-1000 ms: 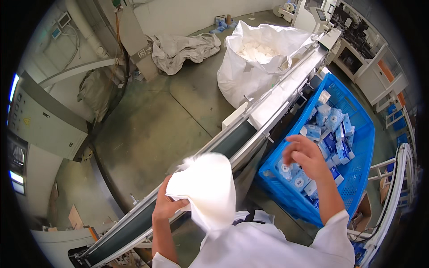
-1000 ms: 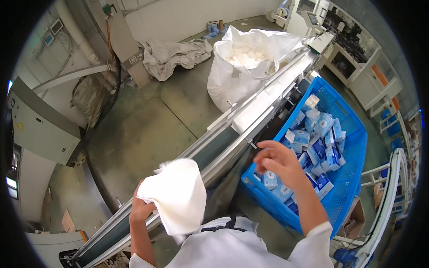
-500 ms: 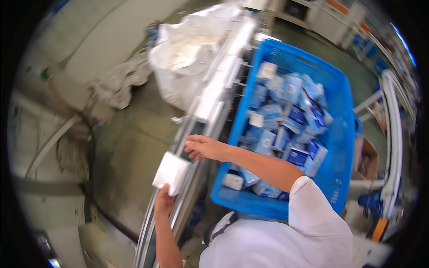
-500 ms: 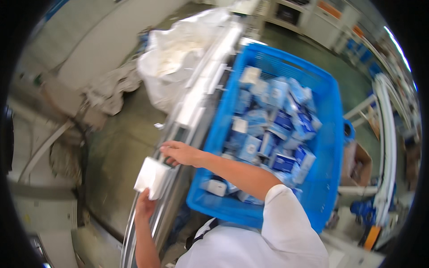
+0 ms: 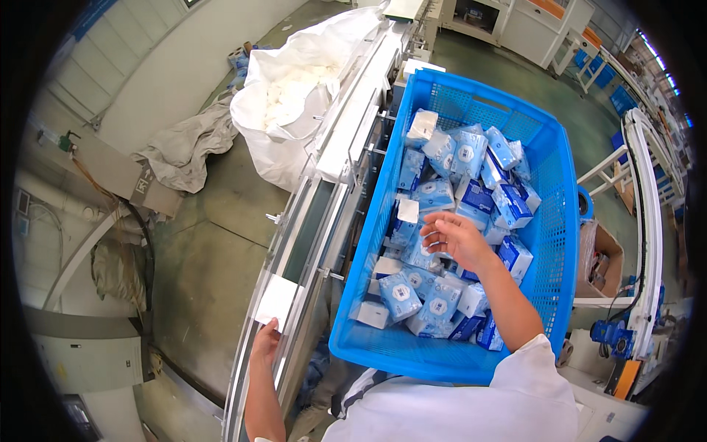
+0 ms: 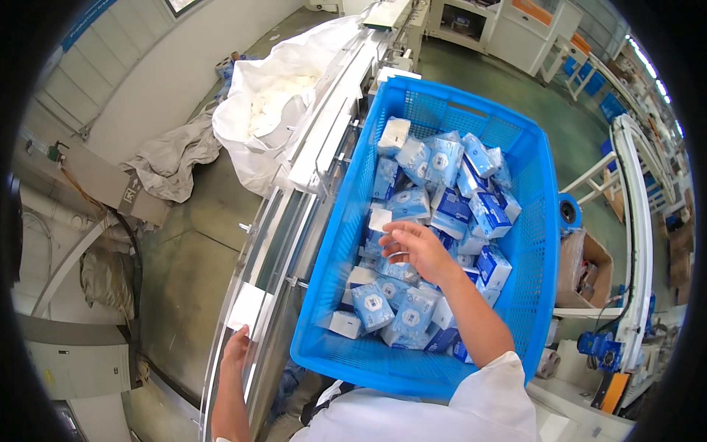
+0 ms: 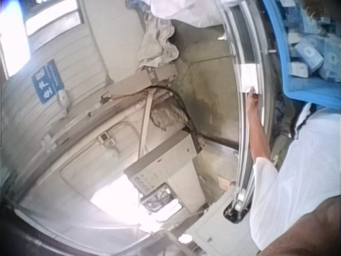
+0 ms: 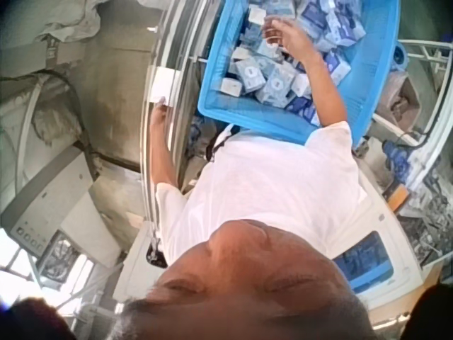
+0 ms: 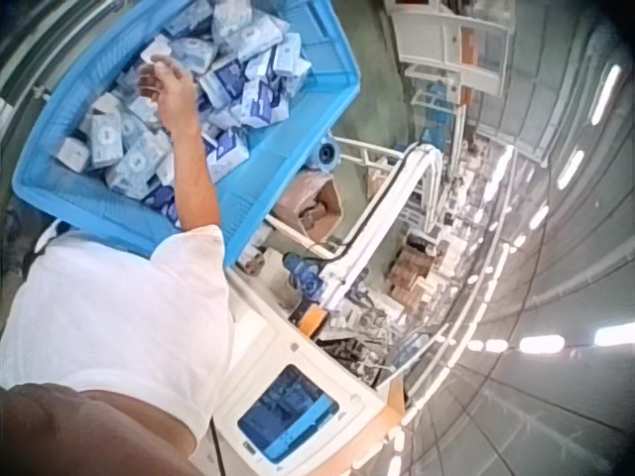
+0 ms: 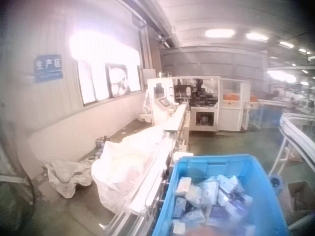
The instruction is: The person takes blue-and-white boxed products from a large blue crate and places them onto a moving conveyor belt.
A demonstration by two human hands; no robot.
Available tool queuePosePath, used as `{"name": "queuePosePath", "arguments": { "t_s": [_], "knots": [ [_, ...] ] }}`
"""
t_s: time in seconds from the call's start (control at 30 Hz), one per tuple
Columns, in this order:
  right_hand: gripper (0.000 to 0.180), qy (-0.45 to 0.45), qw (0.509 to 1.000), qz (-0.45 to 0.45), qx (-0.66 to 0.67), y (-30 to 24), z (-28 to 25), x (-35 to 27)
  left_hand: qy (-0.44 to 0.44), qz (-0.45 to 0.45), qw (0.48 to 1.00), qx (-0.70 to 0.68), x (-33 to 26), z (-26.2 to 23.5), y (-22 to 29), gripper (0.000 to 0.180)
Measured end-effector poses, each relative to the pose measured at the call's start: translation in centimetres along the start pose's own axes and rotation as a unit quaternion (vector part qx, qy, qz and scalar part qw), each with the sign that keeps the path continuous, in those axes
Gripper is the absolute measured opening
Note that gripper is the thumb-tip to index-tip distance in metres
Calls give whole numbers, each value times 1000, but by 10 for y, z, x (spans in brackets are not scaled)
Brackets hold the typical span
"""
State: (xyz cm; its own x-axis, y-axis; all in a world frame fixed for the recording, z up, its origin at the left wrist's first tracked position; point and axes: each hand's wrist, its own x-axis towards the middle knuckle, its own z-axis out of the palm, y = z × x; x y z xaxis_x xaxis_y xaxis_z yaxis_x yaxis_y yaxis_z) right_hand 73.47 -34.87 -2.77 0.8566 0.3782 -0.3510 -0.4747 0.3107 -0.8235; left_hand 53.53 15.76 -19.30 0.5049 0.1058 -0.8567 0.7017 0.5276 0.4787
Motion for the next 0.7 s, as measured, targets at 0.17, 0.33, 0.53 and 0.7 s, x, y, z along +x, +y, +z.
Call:
{"name": "queuePosePath", "arguments": {
  "t_s": [0.17,0.33,0.53,0.7],
  "knots": [
    [35,-20,1000,9,-22,3,8,-3,11,-6,1000,27,21,-18,-4,33],
    [29,66,996,-38,-51,-7,-20,-2,42,46,997,41,-3,-1,-1,40],
    [35,261,885,-38,-384,87,-141,13,105,305,935,149,-103,58,7,36],
    [35,228,819,107,-515,187,-169,32,130,389,899,156,-163,96,-28,28]
  ]
}}
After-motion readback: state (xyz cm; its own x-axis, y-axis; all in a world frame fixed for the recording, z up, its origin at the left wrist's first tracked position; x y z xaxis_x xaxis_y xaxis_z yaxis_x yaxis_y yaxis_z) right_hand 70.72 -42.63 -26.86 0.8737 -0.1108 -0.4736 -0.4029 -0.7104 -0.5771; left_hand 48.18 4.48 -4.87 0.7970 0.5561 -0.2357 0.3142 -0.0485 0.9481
